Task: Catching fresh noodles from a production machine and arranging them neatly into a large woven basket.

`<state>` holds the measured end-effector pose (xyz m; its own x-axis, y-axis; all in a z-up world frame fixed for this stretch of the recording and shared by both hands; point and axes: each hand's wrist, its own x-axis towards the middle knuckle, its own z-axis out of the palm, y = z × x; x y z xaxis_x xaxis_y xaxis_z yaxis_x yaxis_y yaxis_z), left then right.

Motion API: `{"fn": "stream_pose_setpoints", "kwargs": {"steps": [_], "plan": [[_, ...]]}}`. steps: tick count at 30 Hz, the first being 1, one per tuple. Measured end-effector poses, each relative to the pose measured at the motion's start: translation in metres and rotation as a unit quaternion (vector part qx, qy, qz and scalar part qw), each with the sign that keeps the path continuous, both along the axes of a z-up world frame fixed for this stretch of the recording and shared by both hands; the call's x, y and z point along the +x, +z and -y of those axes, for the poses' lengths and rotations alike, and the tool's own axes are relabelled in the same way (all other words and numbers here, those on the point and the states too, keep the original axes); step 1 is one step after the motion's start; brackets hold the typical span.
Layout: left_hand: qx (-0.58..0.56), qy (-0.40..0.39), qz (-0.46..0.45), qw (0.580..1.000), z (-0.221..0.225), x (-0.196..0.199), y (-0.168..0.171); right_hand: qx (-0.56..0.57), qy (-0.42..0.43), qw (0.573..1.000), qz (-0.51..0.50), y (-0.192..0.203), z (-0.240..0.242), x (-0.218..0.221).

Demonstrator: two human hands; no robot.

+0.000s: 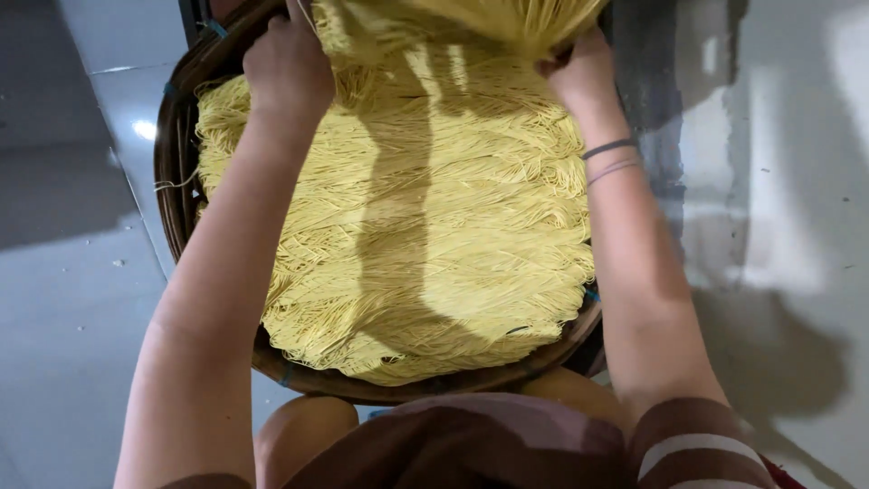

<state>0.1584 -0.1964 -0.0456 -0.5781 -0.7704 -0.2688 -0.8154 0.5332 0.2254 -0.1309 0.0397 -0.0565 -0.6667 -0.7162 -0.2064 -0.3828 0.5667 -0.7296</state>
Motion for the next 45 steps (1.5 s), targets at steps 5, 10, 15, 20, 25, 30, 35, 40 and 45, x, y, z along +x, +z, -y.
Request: {"fn": "stream_pose_setpoints", "kwargs": {"steps": [5,10,15,20,25,30,35,40,45], "plan": [[-0.214,-0.184,-0.054,0.958,-0.034,0.019,-0.061,0.391,0.119,0.902,-0.139,0.036,0.021,0.101],[-0.264,-0.222,-0.136,0.929,0.012,0.027,-0.115,0.059,0.307,0.937,-0.155,0.023,0.062,0.138],[-0.380,-0.173,-0.171,0.892,0.049,0.052,-0.098,0.264,0.190,0.946,-0.010,0.031,0.092,0.122],[-0.258,-0.300,0.019,0.918,-0.007,0.049,-0.052,0.182,0.305,0.895,-0.271,0.000,0.045,0.143],[-0.135,-0.266,-0.235,0.925,0.033,0.064,-0.104,0.135,0.289,0.945,-0.073,0.017,0.009,0.138],[0.122,-0.049,-0.475,0.870,0.026,0.062,-0.021,-0.118,-0.072,0.990,0.023,0.052,-0.021,0.093],[0.404,-0.140,-0.498,0.755,-0.005,0.059,0.105,-0.395,0.112,0.899,0.149,0.090,0.015,0.066],[0.314,-0.067,-0.273,0.907,-0.040,0.017,0.163,-0.213,0.125,0.938,0.242,0.076,0.082,0.151],[0.201,-0.092,-0.152,0.963,-0.046,0.022,0.157,-0.238,0.057,0.903,0.354,0.086,0.105,0.242]]}}
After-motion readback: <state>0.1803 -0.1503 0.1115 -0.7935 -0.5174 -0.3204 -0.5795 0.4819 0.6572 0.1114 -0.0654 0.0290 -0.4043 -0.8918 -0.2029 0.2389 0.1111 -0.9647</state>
